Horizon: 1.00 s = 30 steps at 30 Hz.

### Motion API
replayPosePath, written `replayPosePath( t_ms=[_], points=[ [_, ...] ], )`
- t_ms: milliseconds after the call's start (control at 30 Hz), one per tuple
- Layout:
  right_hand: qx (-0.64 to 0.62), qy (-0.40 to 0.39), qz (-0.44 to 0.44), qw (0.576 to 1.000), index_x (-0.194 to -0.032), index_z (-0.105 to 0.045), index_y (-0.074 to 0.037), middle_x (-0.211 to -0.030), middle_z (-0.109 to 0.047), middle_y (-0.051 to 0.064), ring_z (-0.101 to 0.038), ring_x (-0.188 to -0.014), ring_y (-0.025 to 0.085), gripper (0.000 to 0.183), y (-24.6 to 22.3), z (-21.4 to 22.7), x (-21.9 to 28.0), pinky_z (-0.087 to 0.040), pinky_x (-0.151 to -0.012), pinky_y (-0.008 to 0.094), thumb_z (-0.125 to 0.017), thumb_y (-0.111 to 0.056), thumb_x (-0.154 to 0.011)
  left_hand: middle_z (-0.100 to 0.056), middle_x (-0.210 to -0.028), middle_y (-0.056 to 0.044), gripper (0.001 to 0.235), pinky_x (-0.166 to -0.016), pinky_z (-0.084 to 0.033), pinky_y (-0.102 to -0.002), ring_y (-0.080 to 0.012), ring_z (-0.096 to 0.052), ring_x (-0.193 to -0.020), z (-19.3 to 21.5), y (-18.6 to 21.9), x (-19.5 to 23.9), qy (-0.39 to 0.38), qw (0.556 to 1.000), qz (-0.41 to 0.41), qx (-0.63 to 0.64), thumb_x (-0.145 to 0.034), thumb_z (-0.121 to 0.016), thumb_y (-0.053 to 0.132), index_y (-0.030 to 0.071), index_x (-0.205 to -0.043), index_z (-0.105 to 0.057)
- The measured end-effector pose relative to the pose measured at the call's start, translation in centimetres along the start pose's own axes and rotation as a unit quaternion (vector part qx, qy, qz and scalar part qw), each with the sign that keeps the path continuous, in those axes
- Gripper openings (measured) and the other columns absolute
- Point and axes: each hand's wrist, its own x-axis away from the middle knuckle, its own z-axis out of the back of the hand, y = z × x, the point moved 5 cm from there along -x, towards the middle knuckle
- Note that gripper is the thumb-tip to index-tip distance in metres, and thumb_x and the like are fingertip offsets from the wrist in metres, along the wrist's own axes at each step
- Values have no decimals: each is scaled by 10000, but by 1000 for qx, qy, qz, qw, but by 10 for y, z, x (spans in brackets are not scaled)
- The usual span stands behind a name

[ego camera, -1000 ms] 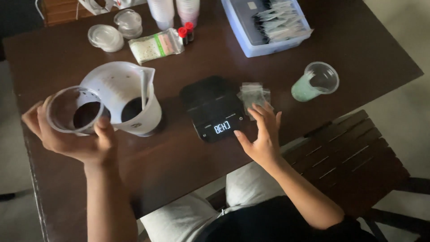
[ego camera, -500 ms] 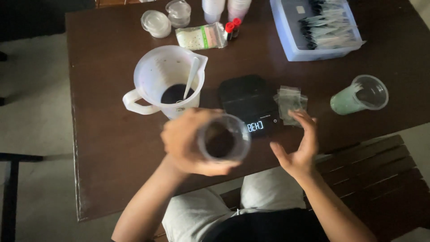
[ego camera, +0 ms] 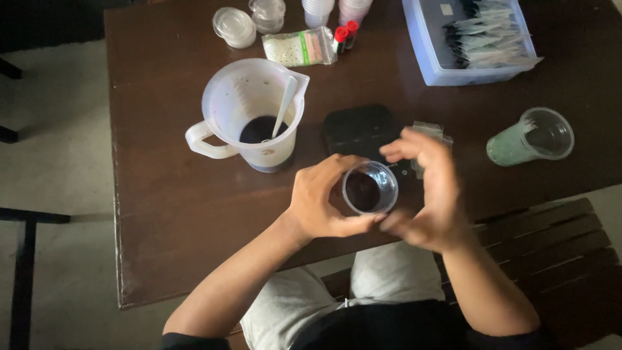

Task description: The person scoops a dark liquid from a white pitcher into small plastic cups using a metal spoon, weighs each cup on a digital scale, and places the filled cups into a blue tray. The process is repeated for multiple cups.

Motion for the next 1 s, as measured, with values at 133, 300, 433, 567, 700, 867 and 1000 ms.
replayPosePath(
  t_ms=[133,300,433,567,700,867,1000],
  points=[
    [-54,25,-19,998,-1397,-492,65,-1114,-642,178,-638,-949,255,618,21,3,-38,-498,-899,388,-668,-292,-924,-703,-788,-105,669,-485,-553,-327,-244,-681,-547,22,3,-10,-28,999,-7,15,-644,-894,524,27,-1055,-716],
    [30,-82,120,989,-1276,-653,-5,-1117,-480,114,-397,-790,180,310,-17,-31,-119,-393,-766,309,-797,-41,-1004,-778,-1122,9,903,-1025,-518,-263,-113,-736,-1100,64,-28,13,-138,968,118,-175,-389,-841,728,185,-1107,-760],
    [152,-272,91,946,-1026,-811,-130,-1055,-542,94,-586,-995,290,227,-9,-91,-173,-470,-855,423,-906,-197,-830,-710,-827,-156,711,-824,-440,-438,-303,-697,-756,111,23,-18,197,939,-126,-252,-628,-749,624,-21,-885,-599],
    [312,-419,-64,850,-918,-824,-166,-1109,-705,72,-694,-931,326,186,-7,-120,-190,-554,-781,471,-893,-223,-755,-705,-989,-181,699,-876,-444,-467,-367,-624,-852,126,36,-34,200,903,-98,-368,-810,-685,579,-79,-1044,-644],
    [332,-430,-97,834,-724,-762,-78,-1044,-686,57,-689,-776,282,133,-10,-122,-187,-554,-624,441,-721,0,-824,-728,-924,-121,646,-843,-464,-384,-294,-576,-868,126,27,-38,192,902,-62,-381,-802,-689,559,-42,-1038,-663],
    [344,-434,-76,829,-1094,-778,-138,-1229,-653,58,-657,-1079,311,315,2,-124,-186,-545,-899,510,-868,-222,-805,-726,-921,-105,612,-803,-493,-361,-283,-564,-855,127,16,-36,209,895,-68,-388,-829,-706,540,-26,-1058,-666],
    [385,-428,-34,817,-832,-757,-93,-1031,-653,101,-663,-994,360,96,4,-129,-182,-551,-817,499,-830,-155,-824,-700,-929,-137,579,-787,-457,-391,-287,-658,-798,128,12,-37,190,901,-94,-379,-865,-698,493,-51,-1058,-647]
  ],
)
